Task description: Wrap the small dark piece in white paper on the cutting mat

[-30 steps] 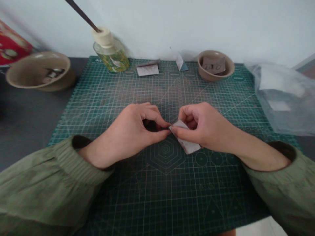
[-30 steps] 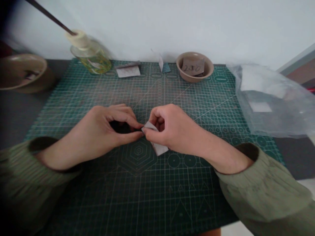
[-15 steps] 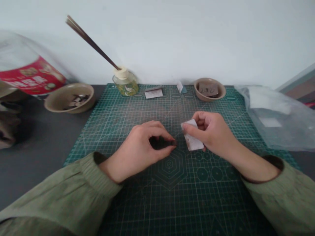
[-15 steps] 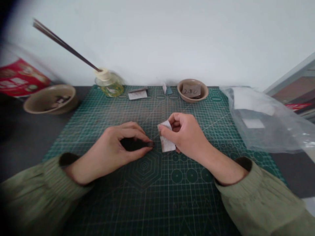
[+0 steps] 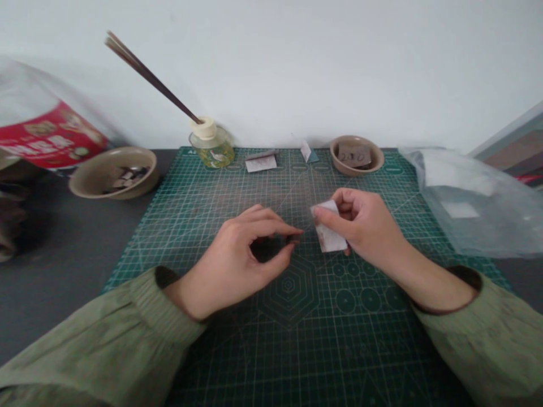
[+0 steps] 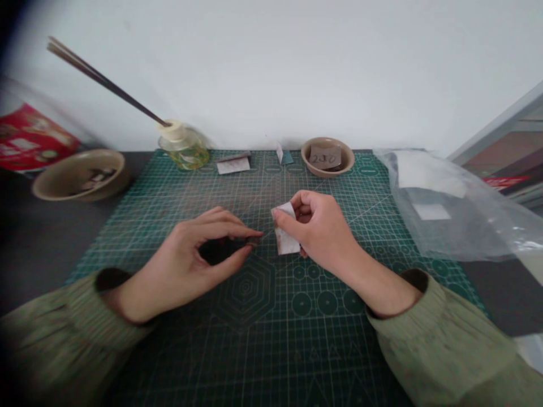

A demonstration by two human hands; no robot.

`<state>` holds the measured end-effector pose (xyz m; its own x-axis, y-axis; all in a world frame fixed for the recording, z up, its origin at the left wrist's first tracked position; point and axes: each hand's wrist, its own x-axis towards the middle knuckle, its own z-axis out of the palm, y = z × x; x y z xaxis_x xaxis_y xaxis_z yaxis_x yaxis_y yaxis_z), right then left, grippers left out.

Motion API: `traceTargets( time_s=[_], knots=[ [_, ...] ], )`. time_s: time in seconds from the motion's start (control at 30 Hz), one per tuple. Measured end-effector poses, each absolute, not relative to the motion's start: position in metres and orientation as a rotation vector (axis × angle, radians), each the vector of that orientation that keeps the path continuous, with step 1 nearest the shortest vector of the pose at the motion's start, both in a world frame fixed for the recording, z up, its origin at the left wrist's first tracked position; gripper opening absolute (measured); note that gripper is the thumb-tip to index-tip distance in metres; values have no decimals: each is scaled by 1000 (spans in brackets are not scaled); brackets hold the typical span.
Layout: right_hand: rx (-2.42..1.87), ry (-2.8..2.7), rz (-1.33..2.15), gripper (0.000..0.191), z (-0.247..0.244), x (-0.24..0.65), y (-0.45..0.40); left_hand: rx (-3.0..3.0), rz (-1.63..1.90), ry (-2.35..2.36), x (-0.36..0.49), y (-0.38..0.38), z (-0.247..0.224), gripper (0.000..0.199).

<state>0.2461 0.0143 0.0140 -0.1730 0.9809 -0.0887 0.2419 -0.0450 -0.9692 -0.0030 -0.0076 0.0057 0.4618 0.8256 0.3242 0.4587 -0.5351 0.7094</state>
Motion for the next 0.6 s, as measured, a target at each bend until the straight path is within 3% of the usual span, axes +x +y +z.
traceTargets(
  time_s=[0.27,0.6],
  knots=[
    [-1344,-1491,1296,38,12,246,14,2210,888,1043,-4,-7,4,26],
    [-1303,-1576,1375,31,12,245,13,2185,778,1148,-7,-6,0,12]
  ],
)
